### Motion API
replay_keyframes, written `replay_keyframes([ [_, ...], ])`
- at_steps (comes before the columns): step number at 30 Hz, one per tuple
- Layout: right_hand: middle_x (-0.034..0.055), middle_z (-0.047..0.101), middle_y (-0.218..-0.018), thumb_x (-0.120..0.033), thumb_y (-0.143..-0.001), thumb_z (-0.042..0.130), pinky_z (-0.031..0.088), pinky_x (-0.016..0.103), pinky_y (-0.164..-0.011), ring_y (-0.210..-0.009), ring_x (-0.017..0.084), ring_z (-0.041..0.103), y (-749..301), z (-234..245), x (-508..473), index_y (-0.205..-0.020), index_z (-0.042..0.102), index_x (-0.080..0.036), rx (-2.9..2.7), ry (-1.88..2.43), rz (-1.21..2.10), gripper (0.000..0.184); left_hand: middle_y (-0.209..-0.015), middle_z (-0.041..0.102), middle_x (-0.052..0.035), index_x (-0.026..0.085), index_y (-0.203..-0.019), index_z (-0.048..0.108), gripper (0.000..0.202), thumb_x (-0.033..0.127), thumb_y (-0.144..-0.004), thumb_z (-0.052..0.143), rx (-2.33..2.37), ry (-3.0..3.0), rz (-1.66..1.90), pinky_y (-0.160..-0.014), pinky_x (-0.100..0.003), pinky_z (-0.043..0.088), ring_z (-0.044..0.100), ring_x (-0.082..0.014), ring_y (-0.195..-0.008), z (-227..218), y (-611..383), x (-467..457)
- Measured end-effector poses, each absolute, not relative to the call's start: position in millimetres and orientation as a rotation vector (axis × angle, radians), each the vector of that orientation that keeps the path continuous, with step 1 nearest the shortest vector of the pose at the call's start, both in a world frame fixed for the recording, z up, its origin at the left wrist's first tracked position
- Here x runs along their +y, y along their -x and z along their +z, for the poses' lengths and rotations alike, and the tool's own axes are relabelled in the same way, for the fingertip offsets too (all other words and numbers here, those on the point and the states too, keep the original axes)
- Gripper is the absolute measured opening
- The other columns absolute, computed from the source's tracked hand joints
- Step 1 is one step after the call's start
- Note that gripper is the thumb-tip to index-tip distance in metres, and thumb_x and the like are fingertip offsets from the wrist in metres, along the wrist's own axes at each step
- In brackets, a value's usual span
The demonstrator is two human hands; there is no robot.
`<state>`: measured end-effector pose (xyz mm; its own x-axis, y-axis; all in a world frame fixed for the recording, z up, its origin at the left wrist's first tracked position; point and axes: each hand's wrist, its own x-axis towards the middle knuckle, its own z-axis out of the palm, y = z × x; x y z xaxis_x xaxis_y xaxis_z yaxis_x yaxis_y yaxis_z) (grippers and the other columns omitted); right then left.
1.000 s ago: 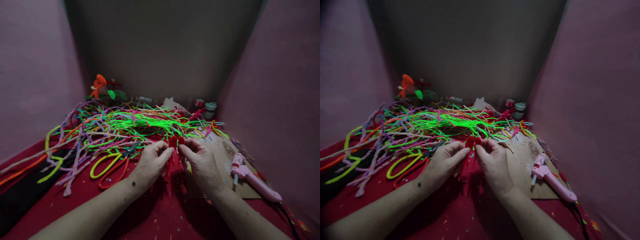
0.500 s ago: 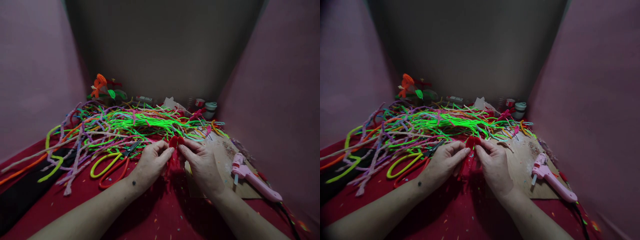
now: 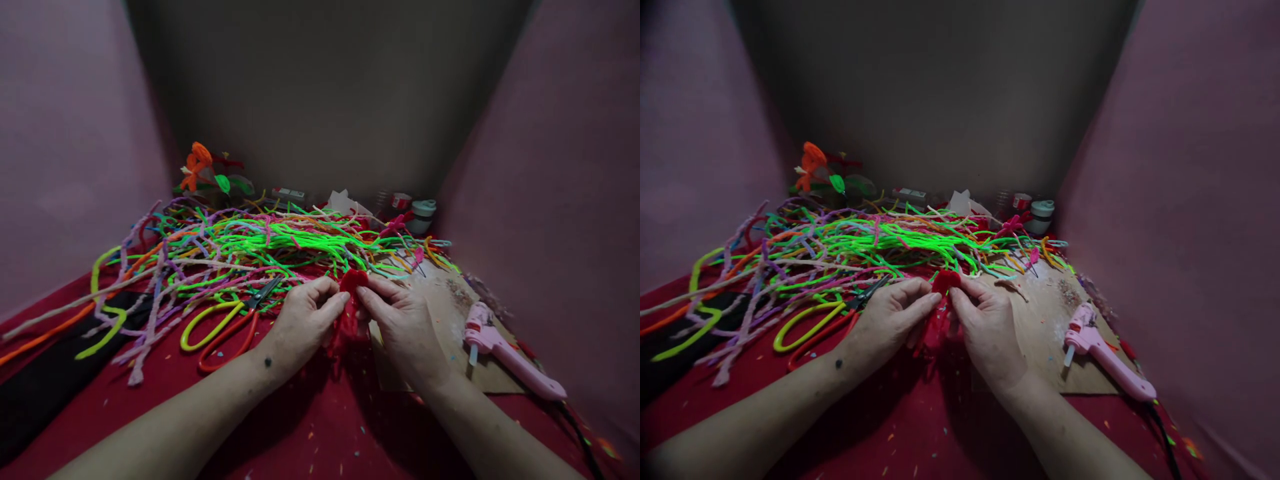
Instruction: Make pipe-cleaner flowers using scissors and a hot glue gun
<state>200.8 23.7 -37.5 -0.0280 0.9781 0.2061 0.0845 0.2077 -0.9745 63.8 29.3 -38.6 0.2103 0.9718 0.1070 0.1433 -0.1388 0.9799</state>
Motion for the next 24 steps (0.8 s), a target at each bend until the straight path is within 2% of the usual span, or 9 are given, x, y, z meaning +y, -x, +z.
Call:
replay_keyframes([
  [4, -0.0007, 0.059, -0.064, -0.021, -0.08, 0.052, 0.039, 0.021, -0.047, -0.05, 0.008, 0.047, -199.8, -35.7, 23.0, -0.089, 0.069, -0.015, -1.352, 1.099, 1.064, 0.02, -0.04, 0.045, 0.008, 0.016, -0.063, 0.051, 0.02, 0.027, -0.08, 0.051, 1.09, -1.506, 1.08, -0.036, -0.017, 0.027, 0.037, -0.0047, -0.033, -38.3, -64.5, 28.7],
  [15, -0.0038, 0.051, -0.051, -0.024, -0.078, 0.052, 0.043, 0.022, -0.043, -0.043, 0.009, 0.049, -198.0, -34.8, 22.6, -0.089, 0.067, -0.013, -1.272, 1.094, 1.177, 0.021, -0.041, 0.048, 0.0067, 0.015, -0.064, 0.054, 0.02, 0.027, -0.08, 0.052, 1.091, -1.498, 1.092, -0.035, -0.017, 0.028, 0.038, -0.0047, -0.033, -37.1, -65.8, 27.5],
  [24, -0.0017, 0.058, -0.055, -0.023, -0.077, 0.054, 0.043, 0.02, -0.041, -0.042, 0.007, 0.048, -196.5, -34.1, 23.9, -0.086, 0.067, -0.013, -1.236, 1.084, 1.204, 0.019, -0.041, 0.048, 0.0073, 0.016, -0.064, 0.052, 0.02, 0.026, -0.08, 0.052, 1.077, -1.477, 1.094, -0.035, -0.016, 0.028, 0.039, -0.0042, -0.032, -38.7, -67.7, 27.4],
])
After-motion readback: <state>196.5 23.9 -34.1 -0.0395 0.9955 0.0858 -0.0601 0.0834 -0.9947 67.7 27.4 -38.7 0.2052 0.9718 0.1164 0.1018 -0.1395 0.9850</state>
